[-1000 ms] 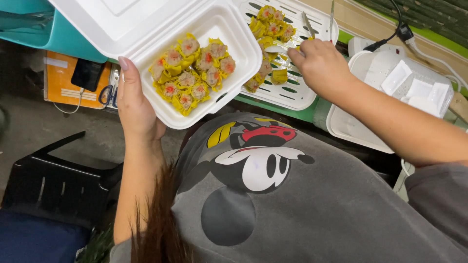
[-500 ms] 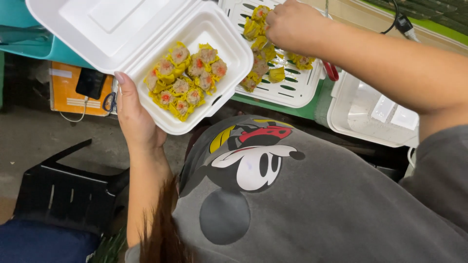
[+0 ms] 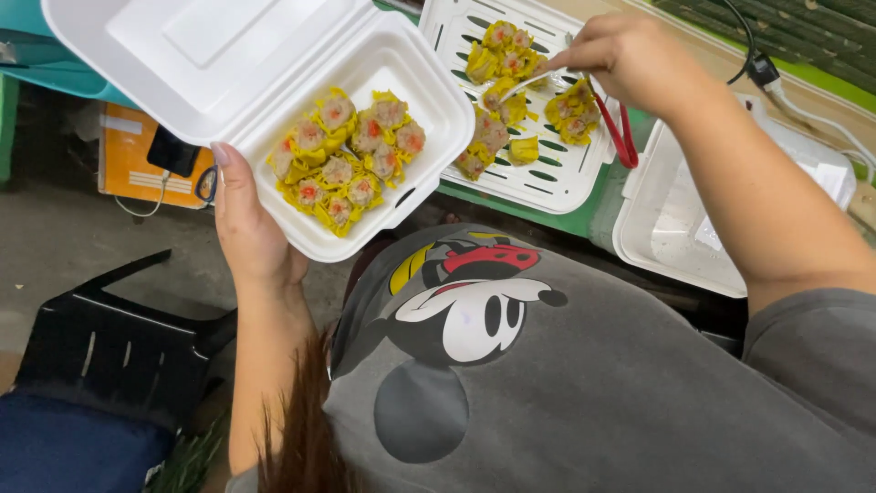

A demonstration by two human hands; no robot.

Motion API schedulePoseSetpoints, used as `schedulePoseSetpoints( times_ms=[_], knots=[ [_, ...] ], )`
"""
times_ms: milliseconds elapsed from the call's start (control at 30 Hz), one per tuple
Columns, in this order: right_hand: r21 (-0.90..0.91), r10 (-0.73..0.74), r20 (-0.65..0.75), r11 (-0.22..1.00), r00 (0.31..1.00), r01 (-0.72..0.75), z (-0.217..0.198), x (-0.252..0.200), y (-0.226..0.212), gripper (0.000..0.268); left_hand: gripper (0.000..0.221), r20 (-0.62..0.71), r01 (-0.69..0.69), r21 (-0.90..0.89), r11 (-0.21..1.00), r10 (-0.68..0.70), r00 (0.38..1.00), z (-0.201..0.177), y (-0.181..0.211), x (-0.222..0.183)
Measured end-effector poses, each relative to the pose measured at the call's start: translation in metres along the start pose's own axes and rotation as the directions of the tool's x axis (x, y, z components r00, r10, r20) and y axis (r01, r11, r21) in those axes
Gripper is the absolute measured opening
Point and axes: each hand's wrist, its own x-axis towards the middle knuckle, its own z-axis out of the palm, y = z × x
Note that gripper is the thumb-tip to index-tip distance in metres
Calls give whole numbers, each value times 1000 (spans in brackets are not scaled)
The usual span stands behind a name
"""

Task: Wiping a surface and then packing dumplings into a styrofoam container using tongs and a spoon at a food stall.

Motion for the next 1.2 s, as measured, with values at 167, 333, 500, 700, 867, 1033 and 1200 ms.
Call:
schedulePoseSetpoints(
  times_ms=[167, 333, 500, 700, 867, 1033, 1200],
  knots=[
    [-74, -95, -54, 993, 994, 91, 39, -13, 15, 58, 60, 17, -12, 33, 999, 11, 1000, 3, -1, -2],
    [-257, -54, -30, 965, 998, 44, 60, -24, 11, 59, 62, 2, 3, 52, 999, -3, 1000, 4, -3, -4],
    [-323, 136, -16, 937, 991, -134, 50, -22, -11, 49, 62, 32, 15, 62, 998, -17, 999, 5, -6, -4],
    [-328, 404, -38, 859, 914, -393, 13, -46, -62, 32, 61, 63, -5, 51, 999, 2, 998, 2, -8, -1],
    [-169, 624, 25, 773, 781, -612, 36, -51, -99, 25, 61, 15, 40, 36, 999, -41, 999, 2, -11, 5],
    [216, 673, -216, 740, 708, -637, 102, -68, -84, 20, 50, 52, -49, 153, 987, 42, 998, -3, -15, 19],
    [462, 783, -203, 605, 587, -648, 86, -44, -110, 17, 50, 87, -23, 155, 988, 9, 996, -4, -18, 32]
  ],
)
